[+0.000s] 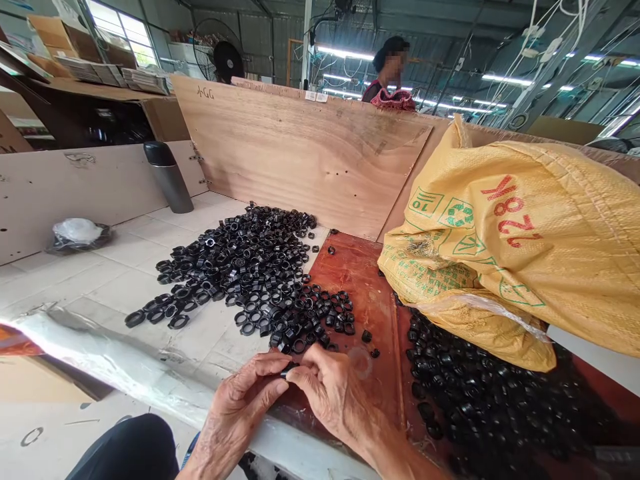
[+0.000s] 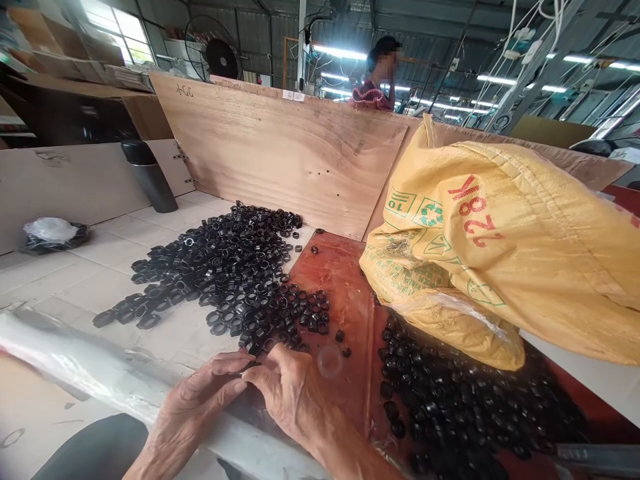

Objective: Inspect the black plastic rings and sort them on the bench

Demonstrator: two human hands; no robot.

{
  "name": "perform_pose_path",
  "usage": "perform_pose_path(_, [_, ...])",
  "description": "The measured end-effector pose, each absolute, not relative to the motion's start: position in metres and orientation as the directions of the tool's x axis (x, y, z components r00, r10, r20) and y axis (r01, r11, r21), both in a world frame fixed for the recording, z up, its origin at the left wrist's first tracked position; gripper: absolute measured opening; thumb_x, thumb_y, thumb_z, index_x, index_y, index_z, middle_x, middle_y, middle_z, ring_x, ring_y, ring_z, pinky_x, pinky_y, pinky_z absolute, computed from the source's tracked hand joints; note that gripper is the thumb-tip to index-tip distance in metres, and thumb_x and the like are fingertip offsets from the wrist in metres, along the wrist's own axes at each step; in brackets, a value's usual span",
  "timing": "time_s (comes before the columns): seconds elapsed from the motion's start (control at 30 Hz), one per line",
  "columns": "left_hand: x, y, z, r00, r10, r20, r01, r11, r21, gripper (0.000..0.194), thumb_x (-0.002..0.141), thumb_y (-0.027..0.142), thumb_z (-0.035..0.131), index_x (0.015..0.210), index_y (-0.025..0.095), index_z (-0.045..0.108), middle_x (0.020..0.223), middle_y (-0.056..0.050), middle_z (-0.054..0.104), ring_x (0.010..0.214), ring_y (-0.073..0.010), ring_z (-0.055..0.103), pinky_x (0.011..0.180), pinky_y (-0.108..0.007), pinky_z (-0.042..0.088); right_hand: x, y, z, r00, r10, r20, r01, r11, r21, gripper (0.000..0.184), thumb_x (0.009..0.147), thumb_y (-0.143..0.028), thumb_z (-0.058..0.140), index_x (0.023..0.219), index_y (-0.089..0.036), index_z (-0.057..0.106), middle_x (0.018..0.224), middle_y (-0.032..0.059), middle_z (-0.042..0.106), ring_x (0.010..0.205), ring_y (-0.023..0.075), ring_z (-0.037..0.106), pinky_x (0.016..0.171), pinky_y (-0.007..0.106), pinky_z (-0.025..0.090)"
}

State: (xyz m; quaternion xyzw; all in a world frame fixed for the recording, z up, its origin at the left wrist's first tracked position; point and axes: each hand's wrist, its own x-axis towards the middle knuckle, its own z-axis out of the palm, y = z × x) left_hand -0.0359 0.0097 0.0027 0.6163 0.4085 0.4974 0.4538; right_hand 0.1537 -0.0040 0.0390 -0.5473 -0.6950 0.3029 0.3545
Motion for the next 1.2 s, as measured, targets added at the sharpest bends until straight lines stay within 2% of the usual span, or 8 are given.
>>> perform_pose_path(0.13, [-0.035,0.008,0.008,0.123,0.977,0.173,0.033,-0.179,0.983,0.021,0.084,0.042,0.078,0.098,0.026,0.081,0.11,-0.005,0.08,0.106,-0.0249,0.074,0.095,-0.032,0.061,0.157,-0.006,0.048,-0.222,0.952,0.21,0.452,0.291,-0.843,0.016,0.098,-0.036,0.061,0.105,-0.022,0.064,0.085,0.0019,0.068,0.073,0.0154,0.064,0.067,0.023,0.047])
perform_pose_path(0.23, [-0.034,0.005,0.013,0.099,0.987,0.126,0.047,-0.131,0.99,0.026,0.082,0.047,0.079,0.097,0.026,0.081,0.111,-0.006,0.08,0.109,-0.0267,0.073,0.097,-0.034,0.061,0.158,-0.006,0.052,-0.263,0.939,0.222,0.507,0.33,-0.796,0.016,0.1,-0.034,0.059,0.099,-0.021,0.069,0.083,0.0029,0.069,0.073,0.0158,0.064,0.067,0.024,0.047])
perform_pose_path(0.37, [-0.034,0.004,0.016,0.12,0.985,0.124,0.053,-0.131,0.99,0.029,0.081,0.049,0.08,0.098,0.026,0.08,0.109,-0.006,0.08,0.11,-0.0273,0.073,0.097,-0.035,0.061,0.156,-0.004,0.044,-0.239,0.945,0.224,0.603,0.325,-0.729,0.041,0.106,-0.038,0.048,0.075,-0.02,0.068,0.067,0.0018,0.064,0.061,0.0139,0.059,0.06,0.024,0.042])
perform_pose_path(0.5, [-0.035,0.007,0.009,0.119,0.982,0.146,0.015,-0.149,0.989,0.024,0.083,0.044,0.079,0.099,0.027,0.08,0.109,-0.005,0.08,0.107,-0.0252,0.074,0.098,-0.033,0.06,0.153,-0.004,0.04,-0.238,0.949,0.207,0.524,0.304,-0.795,0.033,0.106,-0.038,0.048,0.088,-0.021,0.07,0.075,0.0029,0.067,0.063,0.014,0.061,0.06,0.023,0.045])
perform_pose_path(0.7, [-0.035,0.011,-0.004,0.108,0.969,0.223,0.03,-0.228,0.973,0.018,0.085,0.038,0.077,0.1,0.027,0.08,0.109,-0.005,0.08,0.104,-0.0241,0.074,0.092,-0.031,0.062,0.15,-0.007,0.039,-0.167,0.98,0.105,0.333,0.156,-0.93,0.017,0.101,-0.038,0.057,0.101,-0.023,0.064,0.079,0.002,0.068,0.065,0.0155,0.067,0.06,0.022,0.05])
perform_pose_path(0.83, [-0.035,0.01,-0.003,0.096,0.965,0.242,0.044,-0.247,0.968,0.018,0.086,0.037,0.077,0.101,0.027,0.08,0.11,-0.006,0.079,0.104,-0.0247,0.074,0.091,-0.032,0.063,0.151,-0.006,0.043,-0.156,0.971,0.183,0.348,0.227,-0.909,0.012,0.097,-0.03,0.061,0.104,-0.021,0.067,0.09,0.0045,0.069,0.074,0.0163,0.067,0.066,0.023,0.053])
perform_pose_path(1.0, [-0.035,0.011,-0.002,0.129,0.951,0.28,0.06,-0.289,0.955,0.016,0.087,0.034,0.076,0.102,0.028,0.08,0.109,-0.005,0.08,0.104,-0.0233,0.074,0.096,-0.032,0.06,0.152,-0.007,0.048,-0.169,0.938,0.302,0.37,0.345,-0.863,0.016,0.094,-0.02,0.062,0.107,-0.02,0.072,0.1,0.0068,0.068,0.083,0.0172,0.067,0.076,0.026,0.054])
perform_pose_path(1.2, [-0.035,0.01,-0.004,0.11,0.946,0.304,0.048,-0.311,0.949,0.016,0.087,0.034,0.077,0.102,0.029,0.08,0.11,-0.004,0.08,0.104,-0.0224,0.075,0.095,-0.031,0.061,0.153,-0.007,0.038,-0.179,0.935,0.306,0.396,0.353,-0.848,0.017,0.096,-0.023,0.062,0.11,-0.02,0.071,0.101,0.0066,0.068,0.087,0.017,0.067,0.074,0.024,0.054])
